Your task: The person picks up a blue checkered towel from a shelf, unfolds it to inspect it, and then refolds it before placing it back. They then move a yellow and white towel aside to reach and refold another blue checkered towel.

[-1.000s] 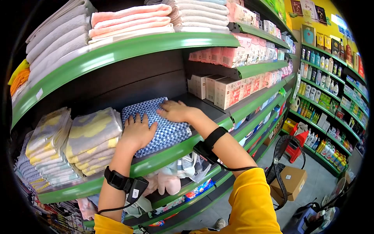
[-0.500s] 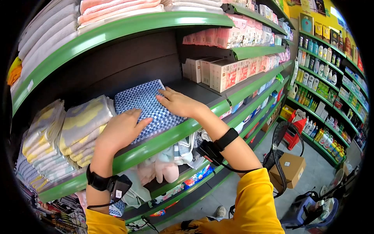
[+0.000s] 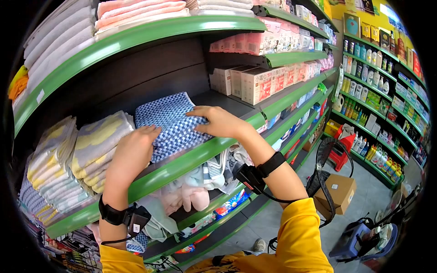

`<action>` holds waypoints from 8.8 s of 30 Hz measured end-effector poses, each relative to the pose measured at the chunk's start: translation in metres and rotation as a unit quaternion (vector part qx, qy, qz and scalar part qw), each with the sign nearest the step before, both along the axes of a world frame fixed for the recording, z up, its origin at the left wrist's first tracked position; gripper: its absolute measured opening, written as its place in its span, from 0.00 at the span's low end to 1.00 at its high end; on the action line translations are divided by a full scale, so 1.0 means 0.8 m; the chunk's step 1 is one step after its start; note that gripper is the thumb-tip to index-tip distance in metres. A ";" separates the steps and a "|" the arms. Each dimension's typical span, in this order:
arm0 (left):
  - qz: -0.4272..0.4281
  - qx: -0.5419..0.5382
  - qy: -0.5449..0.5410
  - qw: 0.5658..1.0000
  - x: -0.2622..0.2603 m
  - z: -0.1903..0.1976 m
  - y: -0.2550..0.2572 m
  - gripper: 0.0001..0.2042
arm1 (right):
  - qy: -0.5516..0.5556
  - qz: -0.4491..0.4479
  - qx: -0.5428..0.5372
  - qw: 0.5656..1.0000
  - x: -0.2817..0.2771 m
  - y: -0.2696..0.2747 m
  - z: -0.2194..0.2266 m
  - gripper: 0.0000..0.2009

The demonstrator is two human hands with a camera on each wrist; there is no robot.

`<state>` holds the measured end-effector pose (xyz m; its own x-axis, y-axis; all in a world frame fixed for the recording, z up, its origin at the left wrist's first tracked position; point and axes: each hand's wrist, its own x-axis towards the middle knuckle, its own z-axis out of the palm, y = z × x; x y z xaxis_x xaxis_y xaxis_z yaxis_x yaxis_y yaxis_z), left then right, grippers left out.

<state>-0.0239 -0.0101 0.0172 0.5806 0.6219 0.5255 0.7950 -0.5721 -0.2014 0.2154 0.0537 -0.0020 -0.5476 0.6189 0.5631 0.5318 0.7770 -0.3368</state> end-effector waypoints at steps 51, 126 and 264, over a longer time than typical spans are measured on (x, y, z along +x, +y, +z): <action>-0.004 0.011 -0.006 1.000 -0.001 -0.009 -0.011 0.14 | 0.090 -0.140 -0.016 0.986 -0.016 -0.034 -0.011 0.18; 0.316 -0.337 -0.166 0.871 -0.552 -0.363 -0.023 0.26 | 0.733 0.064 -0.382 0.559 -0.453 -0.167 -0.204 0.14; -0.225 -0.528 -0.341 0.744 0.066 -0.329 -0.173 0.11 | 0.321 -0.321 -0.193 0.870 -0.105 -0.382 -0.291 0.10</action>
<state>0.0286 -0.1488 -0.2460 0.6771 0.7205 0.1500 0.1857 -0.3645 0.9125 0.1310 -0.2520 -0.2350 0.3316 0.8921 0.3068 0.4207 0.1512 -0.8945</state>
